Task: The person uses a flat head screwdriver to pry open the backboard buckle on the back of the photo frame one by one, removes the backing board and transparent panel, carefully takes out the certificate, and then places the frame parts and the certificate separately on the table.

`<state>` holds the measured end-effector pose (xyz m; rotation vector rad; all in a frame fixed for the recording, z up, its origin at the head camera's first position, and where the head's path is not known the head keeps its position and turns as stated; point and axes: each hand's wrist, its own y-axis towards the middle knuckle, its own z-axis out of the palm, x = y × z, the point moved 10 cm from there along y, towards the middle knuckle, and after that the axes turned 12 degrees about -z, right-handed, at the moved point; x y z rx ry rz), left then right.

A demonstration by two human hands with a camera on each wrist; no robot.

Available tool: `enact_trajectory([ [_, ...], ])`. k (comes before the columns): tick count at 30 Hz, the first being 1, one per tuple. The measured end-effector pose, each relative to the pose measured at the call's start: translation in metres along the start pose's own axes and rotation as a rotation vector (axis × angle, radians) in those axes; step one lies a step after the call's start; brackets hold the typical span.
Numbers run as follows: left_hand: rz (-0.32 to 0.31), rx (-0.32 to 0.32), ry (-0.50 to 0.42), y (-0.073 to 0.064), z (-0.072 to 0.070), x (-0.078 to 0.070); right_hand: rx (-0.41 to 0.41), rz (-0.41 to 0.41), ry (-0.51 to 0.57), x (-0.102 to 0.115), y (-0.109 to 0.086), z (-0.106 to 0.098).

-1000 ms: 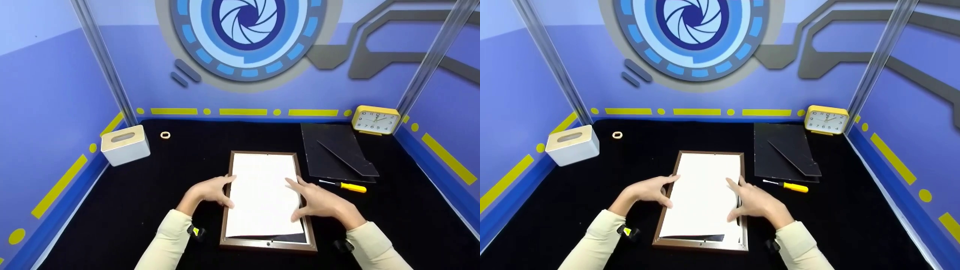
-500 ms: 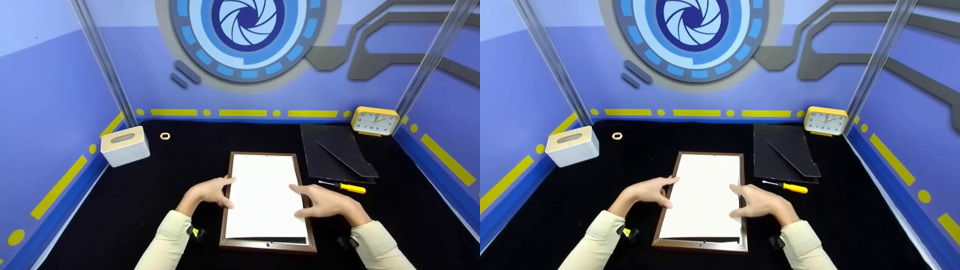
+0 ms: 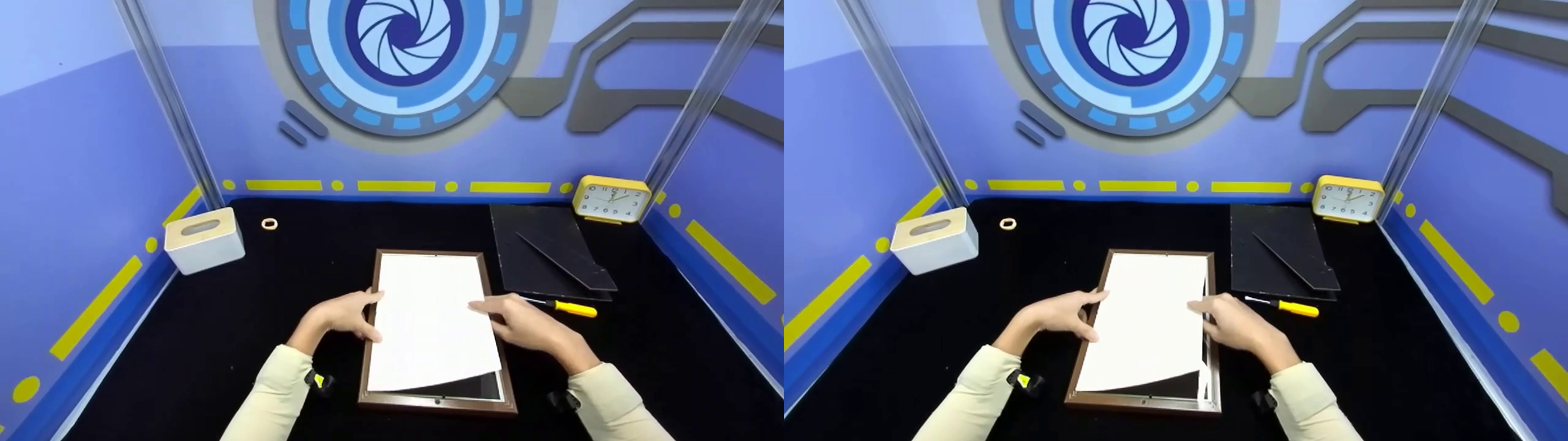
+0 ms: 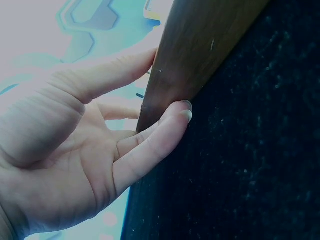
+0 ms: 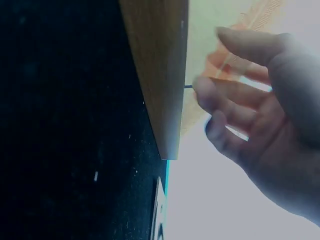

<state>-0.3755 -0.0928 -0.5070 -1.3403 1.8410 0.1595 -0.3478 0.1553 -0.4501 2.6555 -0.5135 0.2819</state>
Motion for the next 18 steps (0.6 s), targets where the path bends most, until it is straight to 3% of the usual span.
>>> enact_trajectory([
  [9, 0.009, 0.027, -0.031, 0.001, 0.004, 0.0, -0.229, 0.021, -0.276, 0.0, -0.003, -0.019],
  [12, 0.012, 0.045, -0.047, 0.0, 0.005, 0.0, -0.294, 0.014, -0.243, -0.001, -0.004, -0.023],
  [18, 0.021, 0.084, -0.035, -0.002, 0.007, 0.001, -0.39, -0.051, -0.03, -0.005, -0.004, -0.027],
])
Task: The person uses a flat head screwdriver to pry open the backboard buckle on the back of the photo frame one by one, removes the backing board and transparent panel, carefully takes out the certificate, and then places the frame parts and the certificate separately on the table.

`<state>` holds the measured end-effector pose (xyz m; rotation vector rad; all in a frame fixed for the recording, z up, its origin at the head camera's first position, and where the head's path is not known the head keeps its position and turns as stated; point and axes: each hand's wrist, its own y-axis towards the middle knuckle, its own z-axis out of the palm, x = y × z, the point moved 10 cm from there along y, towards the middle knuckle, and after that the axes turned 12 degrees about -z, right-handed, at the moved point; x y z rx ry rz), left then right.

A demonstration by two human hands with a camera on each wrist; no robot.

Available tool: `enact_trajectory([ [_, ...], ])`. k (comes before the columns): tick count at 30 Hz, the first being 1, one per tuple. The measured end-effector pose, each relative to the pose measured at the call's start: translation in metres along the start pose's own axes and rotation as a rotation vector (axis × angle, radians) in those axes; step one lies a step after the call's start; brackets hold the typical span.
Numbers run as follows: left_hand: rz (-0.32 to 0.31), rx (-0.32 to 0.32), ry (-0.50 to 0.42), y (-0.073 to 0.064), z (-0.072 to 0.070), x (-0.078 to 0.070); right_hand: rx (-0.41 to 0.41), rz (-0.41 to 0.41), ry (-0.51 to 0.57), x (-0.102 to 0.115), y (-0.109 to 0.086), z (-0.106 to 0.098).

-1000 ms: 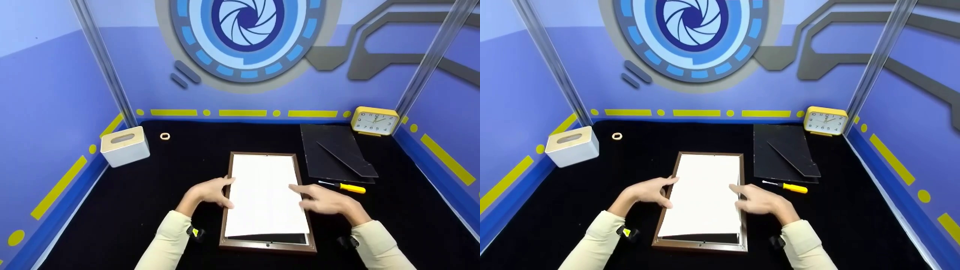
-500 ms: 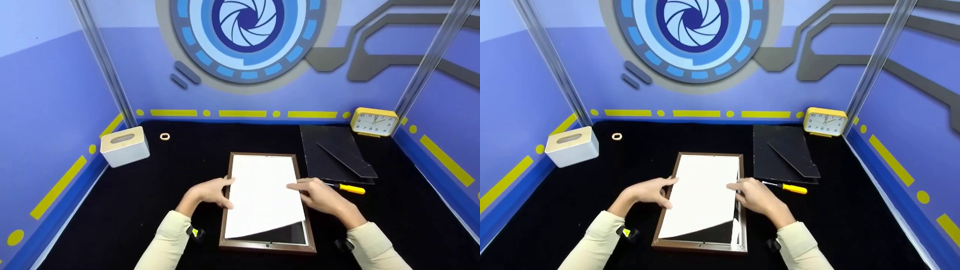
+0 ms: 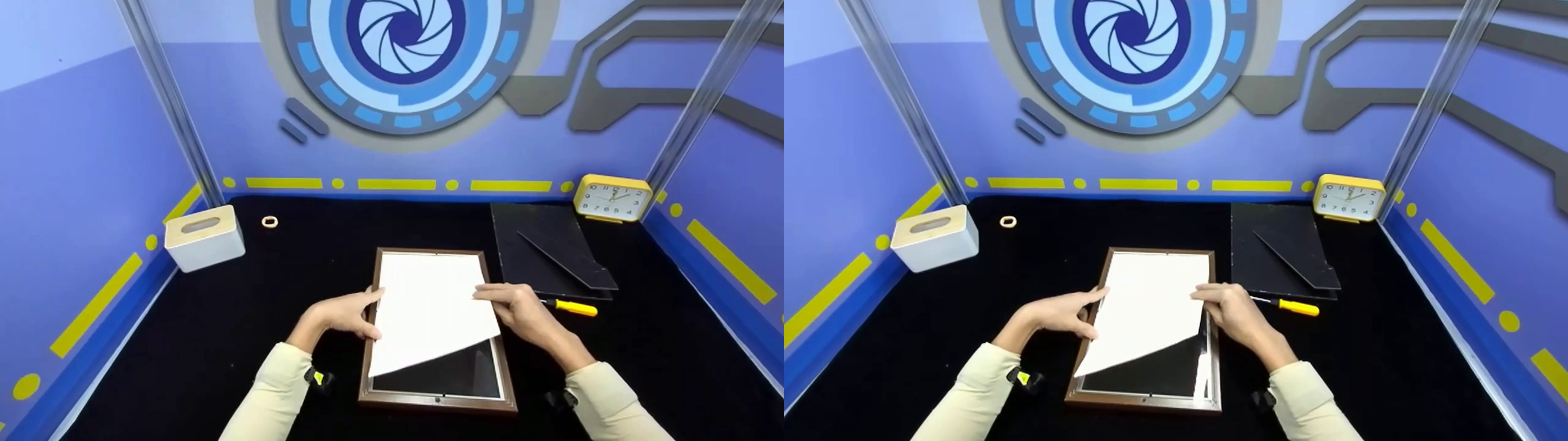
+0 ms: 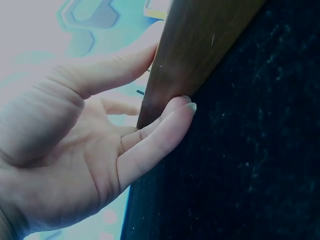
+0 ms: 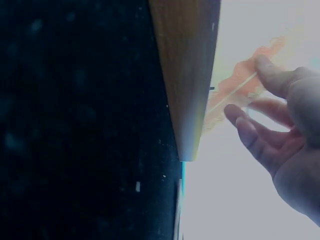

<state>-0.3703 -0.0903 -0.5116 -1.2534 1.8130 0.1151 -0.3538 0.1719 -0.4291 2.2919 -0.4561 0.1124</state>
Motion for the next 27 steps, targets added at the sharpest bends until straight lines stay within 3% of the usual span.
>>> enact_trajectory([
  [5, -0.012, 0.033, -0.05, 0.0, 0.001, 0.003, -0.164, 0.005, 0.13, -0.006, 0.0, -0.015],
  [11, -0.027, 0.044, -0.142, 0.001, 0.001, 0.005, -0.356, 0.089, 0.224, -0.011, 0.0, -0.038],
  [21, -0.026, 0.051, -0.143, -0.001, 0.0, 0.004, -0.863, 0.119, 0.435, -0.017, -0.02, -0.076],
  [24, -0.027, 0.047, -0.13, 0.0, 0.0, 0.005, -0.866, 0.11, 0.378, -0.015, -0.019, -0.081],
  [27, -0.036, 0.042, -0.129, 0.001, 0.001, 0.006, -0.774, 0.146, 0.297, -0.013, -0.013, -0.077],
])
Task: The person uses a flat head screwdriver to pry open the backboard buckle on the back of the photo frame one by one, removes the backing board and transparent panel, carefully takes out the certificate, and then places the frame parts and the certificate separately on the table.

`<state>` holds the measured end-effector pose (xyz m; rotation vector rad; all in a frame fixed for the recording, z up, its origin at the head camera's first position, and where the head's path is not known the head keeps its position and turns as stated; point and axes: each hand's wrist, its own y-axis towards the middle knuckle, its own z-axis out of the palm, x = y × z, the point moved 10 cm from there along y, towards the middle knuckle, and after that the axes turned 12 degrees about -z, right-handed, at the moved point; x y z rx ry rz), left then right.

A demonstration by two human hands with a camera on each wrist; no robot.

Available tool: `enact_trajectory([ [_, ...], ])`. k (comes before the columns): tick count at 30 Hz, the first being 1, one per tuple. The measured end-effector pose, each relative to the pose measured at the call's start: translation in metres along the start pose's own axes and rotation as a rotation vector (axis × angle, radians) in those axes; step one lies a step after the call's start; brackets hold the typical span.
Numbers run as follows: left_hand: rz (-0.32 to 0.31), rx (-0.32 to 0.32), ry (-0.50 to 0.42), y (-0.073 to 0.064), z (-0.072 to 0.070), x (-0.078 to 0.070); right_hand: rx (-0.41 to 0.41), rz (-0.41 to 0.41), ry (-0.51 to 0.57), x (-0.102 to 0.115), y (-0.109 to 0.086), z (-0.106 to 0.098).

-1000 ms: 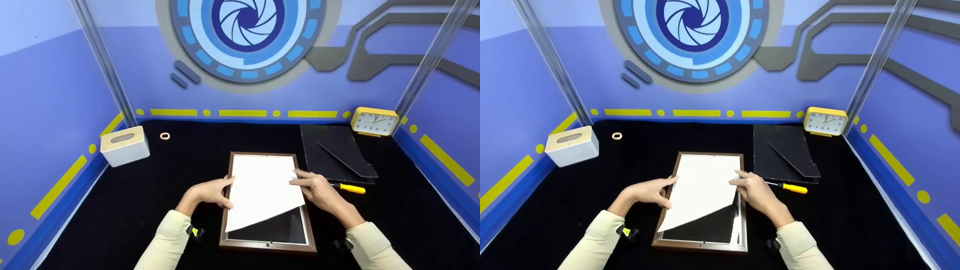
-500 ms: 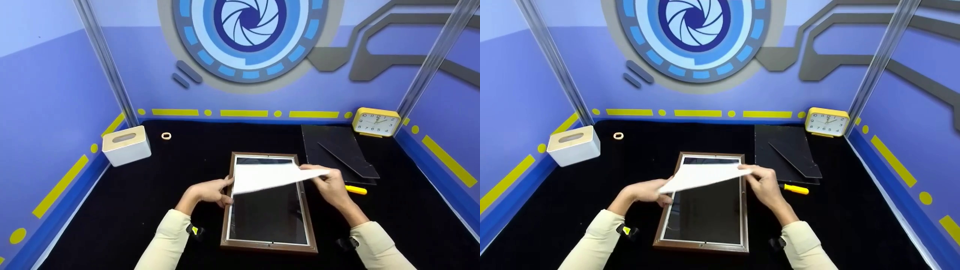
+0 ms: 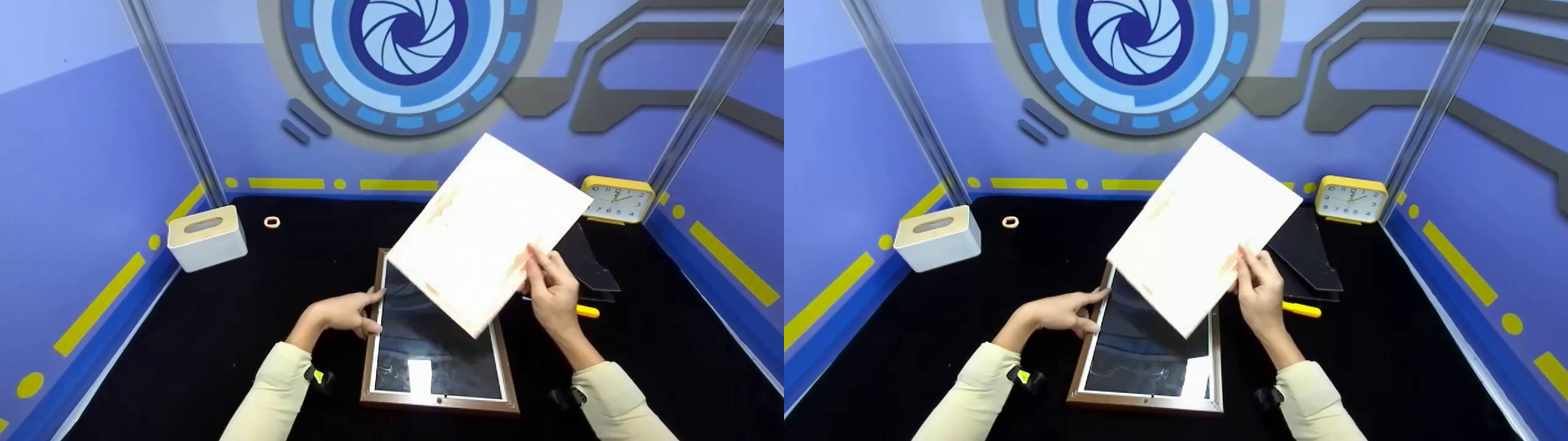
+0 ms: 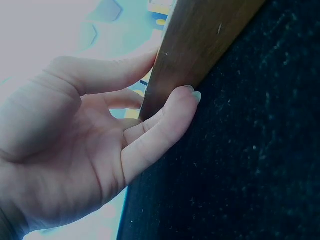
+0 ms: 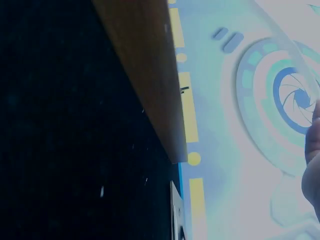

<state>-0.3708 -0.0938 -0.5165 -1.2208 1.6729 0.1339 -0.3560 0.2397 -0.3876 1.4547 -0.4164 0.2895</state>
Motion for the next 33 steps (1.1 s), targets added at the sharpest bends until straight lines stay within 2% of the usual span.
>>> enact_trajectory([
  [2, -0.004, 0.0, -0.008, 0.0, 0.0, 0.0, 0.063, 0.012, -0.05, 0.0, 0.0, 0.007],
  [5, -0.011, 0.008, -0.03, 0.0, 0.001, 0.001, 0.127, -0.006, -0.182, 0.0, -0.001, 0.01],
  [8, -0.016, 0.008, -0.048, 0.001, 0.001, 0.002, 0.14, -0.028, -0.361, -0.006, -0.005, 0.005],
  [10, -0.018, 0.004, -0.056, 0.002, 0.0, 0.002, 0.136, 0.013, -0.42, -0.014, -0.007, 0.0],
  [13, -0.018, 0.004, -0.059, 0.001, 0.0, 0.002, 0.148, 0.176, -0.434, -0.032, -0.011, -0.008],
  [17, -0.016, 0.004, -0.049, 0.001, -0.001, 0.003, 0.231, 0.507, -0.463, -0.058, -0.025, -0.015],
  [20, -0.015, -0.003, -0.032, 0.001, -0.001, 0.003, 0.275, 0.689, -0.47, -0.069, -0.035, -0.019],
  [21, -0.016, -0.005, -0.024, 0.0, -0.001, 0.003, 0.263, 0.729, -0.437, -0.07, -0.038, -0.019],
  [23, -0.015, -0.005, -0.017, 0.0, -0.001, 0.003, 0.233, 0.756, -0.398, -0.071, -0.039, -0.02],
  [27, -0.012, 0.003, -0.023, -0.001, -0.001, 0.003, 0.13, 0.748, -0.29, -0.065, -0.034, -0.019],
  [33, -0.002, -0.002, -0.038, 0.0, -0.002, 0.002, -0.077, 0.721, -0.163, -0.056, -0.013, -0.013],
])
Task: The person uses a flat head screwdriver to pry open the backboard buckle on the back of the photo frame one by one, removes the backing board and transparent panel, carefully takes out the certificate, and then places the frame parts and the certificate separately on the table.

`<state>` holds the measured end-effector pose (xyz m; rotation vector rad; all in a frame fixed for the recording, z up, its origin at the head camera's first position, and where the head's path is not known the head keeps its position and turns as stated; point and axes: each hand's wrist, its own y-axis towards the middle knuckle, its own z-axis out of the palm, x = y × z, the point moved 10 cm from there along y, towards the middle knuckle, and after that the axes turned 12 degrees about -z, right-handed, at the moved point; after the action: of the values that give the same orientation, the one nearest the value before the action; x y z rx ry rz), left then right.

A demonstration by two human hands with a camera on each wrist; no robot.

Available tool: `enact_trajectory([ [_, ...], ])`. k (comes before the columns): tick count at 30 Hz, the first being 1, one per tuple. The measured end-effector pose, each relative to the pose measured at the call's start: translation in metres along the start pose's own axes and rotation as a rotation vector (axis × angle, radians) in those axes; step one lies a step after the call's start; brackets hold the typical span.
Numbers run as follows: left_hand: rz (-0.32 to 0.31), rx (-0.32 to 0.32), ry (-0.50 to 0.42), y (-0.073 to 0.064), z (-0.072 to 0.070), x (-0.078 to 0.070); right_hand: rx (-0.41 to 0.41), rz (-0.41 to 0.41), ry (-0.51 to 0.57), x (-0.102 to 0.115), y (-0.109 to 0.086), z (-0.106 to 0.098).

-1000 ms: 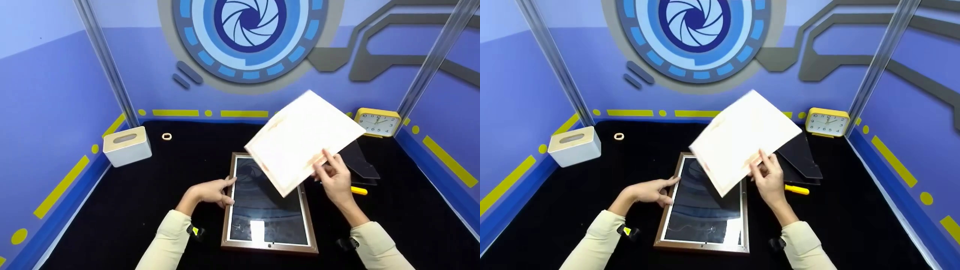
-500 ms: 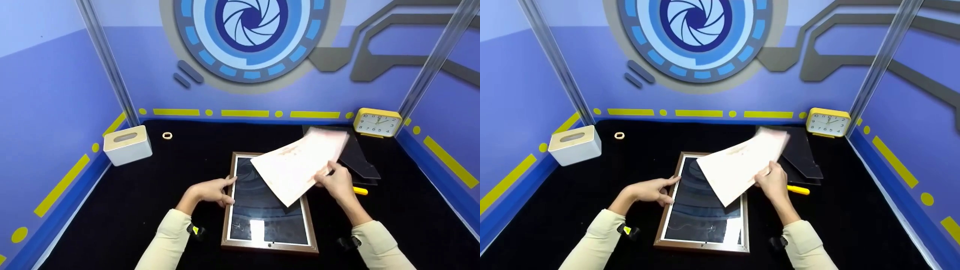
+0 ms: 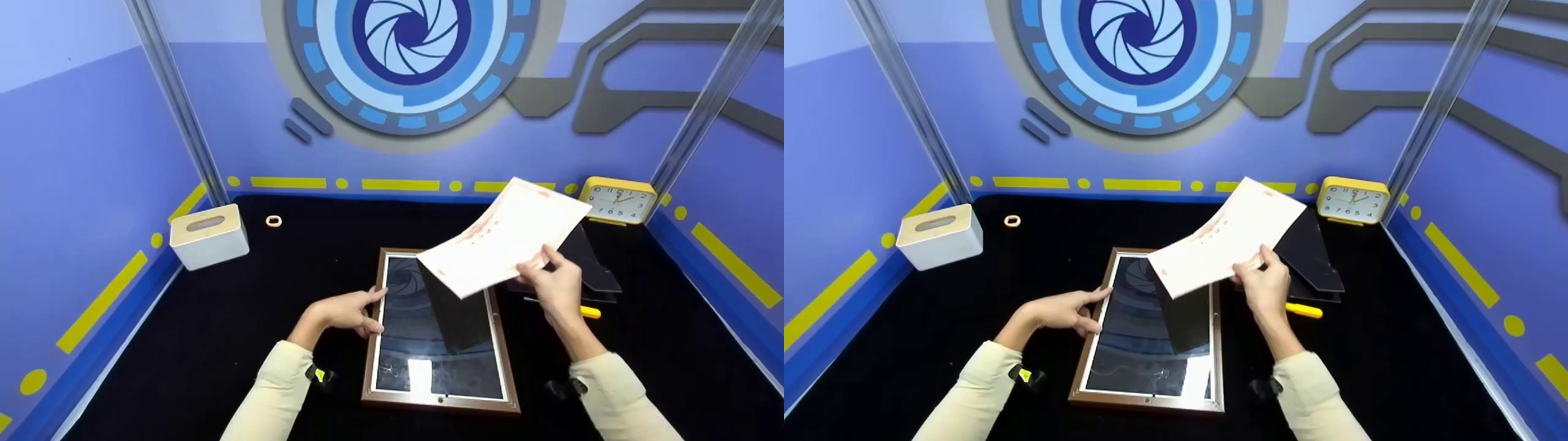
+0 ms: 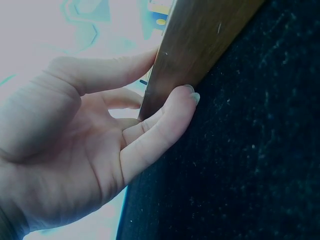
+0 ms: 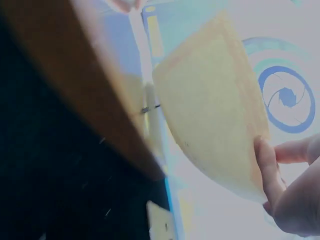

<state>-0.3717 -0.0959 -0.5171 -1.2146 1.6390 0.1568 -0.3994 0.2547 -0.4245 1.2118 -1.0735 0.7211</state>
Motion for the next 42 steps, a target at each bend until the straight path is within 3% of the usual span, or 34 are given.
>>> enact_trajectory([
  [7, -0.012, -0.003, -0.008, 0.001, 0.0, 0.002, -0.139, 0.008, 0.231, 0.011, 0.029, 0.029],
  [14, -0.024, -0.013, -0.001, 0.001, -0.002, 0.003, -0.205, 0.137, 0.335, -0.017, 0.049, 0.081],
  [20, -0.025, -0.004, 0.002, 0.001, 0.0, 0.005, -0.289, 0.175, 0.251, -0.048, 0.056, 0.107],
  [26, -0.02, -0.017, -0.005, 0.002, -0.001, 0.003, -0.365, 0.169, 0.223, -0.061, 0.062, 0.12],
  [30, -0.031, -0.033, 0.009, 0.003, -0.004, 0.003, -0.385, 0.178, 0.232, -0.066, 0.067, 0.129],
  [37, -0.029, -0.017, -0.01, 0.005, -0.003, 0.005, -0.436, 0.262, 0.102, -0.085, 0.066, 0.129],
  [42, -0.029, -0.029, 0.003, 0.005, -0.004, 0.006, -0.411, 0.33, 0.074, -0.097, 0.058, 0.134],
])
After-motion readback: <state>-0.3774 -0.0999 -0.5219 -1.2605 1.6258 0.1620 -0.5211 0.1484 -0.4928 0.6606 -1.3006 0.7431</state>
